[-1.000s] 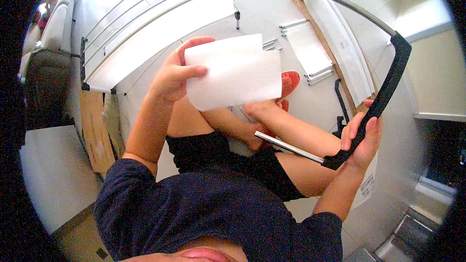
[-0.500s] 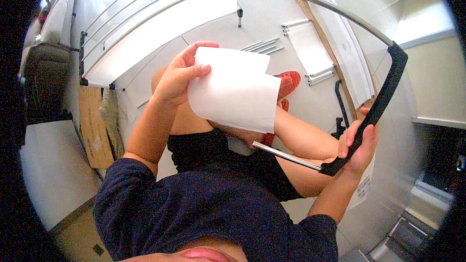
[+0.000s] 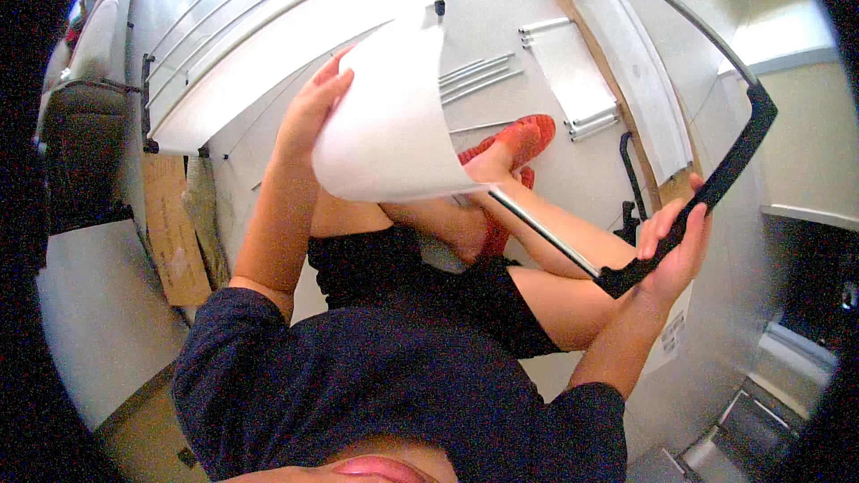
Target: The person assembles a multi-tier storage shelf by sliding metal rods through sleeves of fabric sheets and inserting the rod ends into plastic corner connectors.
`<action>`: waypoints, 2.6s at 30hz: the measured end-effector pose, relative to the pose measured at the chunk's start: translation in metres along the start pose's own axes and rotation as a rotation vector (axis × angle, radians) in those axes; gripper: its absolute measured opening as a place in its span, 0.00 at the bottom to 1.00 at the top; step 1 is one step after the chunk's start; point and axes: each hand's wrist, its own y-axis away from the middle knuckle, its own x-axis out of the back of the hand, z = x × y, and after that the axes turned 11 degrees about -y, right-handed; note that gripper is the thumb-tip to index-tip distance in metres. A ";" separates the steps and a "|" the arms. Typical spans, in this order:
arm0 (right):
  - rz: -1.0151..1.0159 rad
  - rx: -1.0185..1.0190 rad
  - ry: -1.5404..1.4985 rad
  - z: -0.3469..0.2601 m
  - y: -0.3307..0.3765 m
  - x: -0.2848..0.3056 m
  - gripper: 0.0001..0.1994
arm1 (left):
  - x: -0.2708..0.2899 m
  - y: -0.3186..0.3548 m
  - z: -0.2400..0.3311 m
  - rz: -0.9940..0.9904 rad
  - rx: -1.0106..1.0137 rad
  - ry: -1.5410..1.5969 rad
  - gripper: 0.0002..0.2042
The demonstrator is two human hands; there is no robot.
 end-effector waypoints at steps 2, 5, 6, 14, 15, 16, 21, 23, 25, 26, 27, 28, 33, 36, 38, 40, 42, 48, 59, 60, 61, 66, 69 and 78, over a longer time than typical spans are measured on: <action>0.028 -0.034 0.000 0.003 -0.002 -0.002 0.20 | 0.019 -0.012 -0.009 -0.019 0.047 -0.002 0.20; 0.112 0.004 0.026 0.004 0.001 -0.002 0.19 | 0.023 -0.016 -0.023 0.023 0.126 0.197 0.20; 0.144 0.043 0.050 0.004 0.000 0.001 0.18 | 0.022 -0.015 -0.023 0.007 0.141 0.211 0.20; -0.016 -0.066 0.232 0.066 0.016 -0.070 0.27 | -0.026 -0.010 -0.007 -0.279 0.219 0.263 0.19; -0.069 -0.087 0.209 0.074 0.018 -0.087 0.28 | -0.029 -0.013 -0.007 -0.305 0.194 0.204 0.19; -0.101 -0.125 0.261 0.078 0.020 -0.097 0.28 | -0.031 -0.017 -0.005 -0.290 0.178 0.085 0.19; -0.098 -0.294 0.197 0.081 0.026 -0.106 0.26 | -0.027 -0.024 0.002 -0.239 0.172 0.261 0.26; 0.044 -0.237 0.112 0.082 0.022 -0.101 0.23 | -0.027 -0.021 -0.001 -0.238 0.186 0.393 0.31; 0.143 -0.205 -0.007 0.083 0.016 -0.097 0.21 | -0.018 -0.020 -0.011 -0.456 0.127 0.600 0.35; 0.204 -0.184 -0.028 0.081 0.014 -0.098 0.20 | -0.020 -0.008 -0.021 -0.450 0.191 0.721 0.37; 0.215 -0.178 -0.016 0.080 0.012 -0.096 0.20 | -0.021 0.003 -0.028 -0.465 0.192 0.728 0.37; 0.226 -0.180 -0.006 0.081 0.011 -0.095 0.20 | -0.018 0.014 -0.037 -0.474 0.193 0.734 0.38; 0.236 -0.241 -0.003 0.084 0.006 -0.094 0.20 | -0.009 0.029 -0.049 -0.629 -0.167 0.198 0.36; 0.210 -0.285 -0.040 0.086 0.005 -0.091 0.18 | -0.004 0.031 -0.051 -0.566 -0.069 0.323 0.36; 0.206 -0.303 -0.053 0.088 0.004 -0.091 0.17 | -0.002 0.031 -0.048 -0.509 -0.076 0.043 0.30; 0.172 -0.335 -0.059 0.089 0.004 -0.088 0.17 | -0.002 0.032 -0.047 -0.421 -0.076 -0.484 0.22; 0.106 -0.380 -0.067 0.089 0.004 -0.082 0.16 | -0.013 0.033 -0.043 -0.283 0.030 -0.207 0.16; 0.075 -0.386 -0.087 0.087 0.011 -0.088 0.16 | -0.021 0.029 -0.031 -0.189 0.108 0.090 0.13; 0.102 -0.382 -0.063 0.101 0.023 -0.100 0.19 | -0.021 0.035 -0.039 -0.366 0.043 0.105 0.25; 0.107 -0.364 -0.035 0.101 0.024 -0.100 0.19 | -0.026 0.036 -0.039 -0.354 0.045 0.110 0.26; 0.111 -0.345 -0.007 0.101 0.026 -0.102 0.19 | -0.032 0.039 -0.037 -0.343 0.098 0.115 0.27; 0.065 -0.272 0.035 0.104 0.033 -0.106 0.19 | -0.057 0.052 -0.043 -0.268 0.219 0.188 0.25; 0.047 -0.251 0.100 0.098 0.036 -0.109 0.19 | -0.058 0.053 -0.041 -0.252 0.328 0.206 0.24; 0.007 -0.164 0.233 0.089 0.045 -0.113 0.21 | -0.082 0.057 -0.055 -0.041 0.373 0.291 0.21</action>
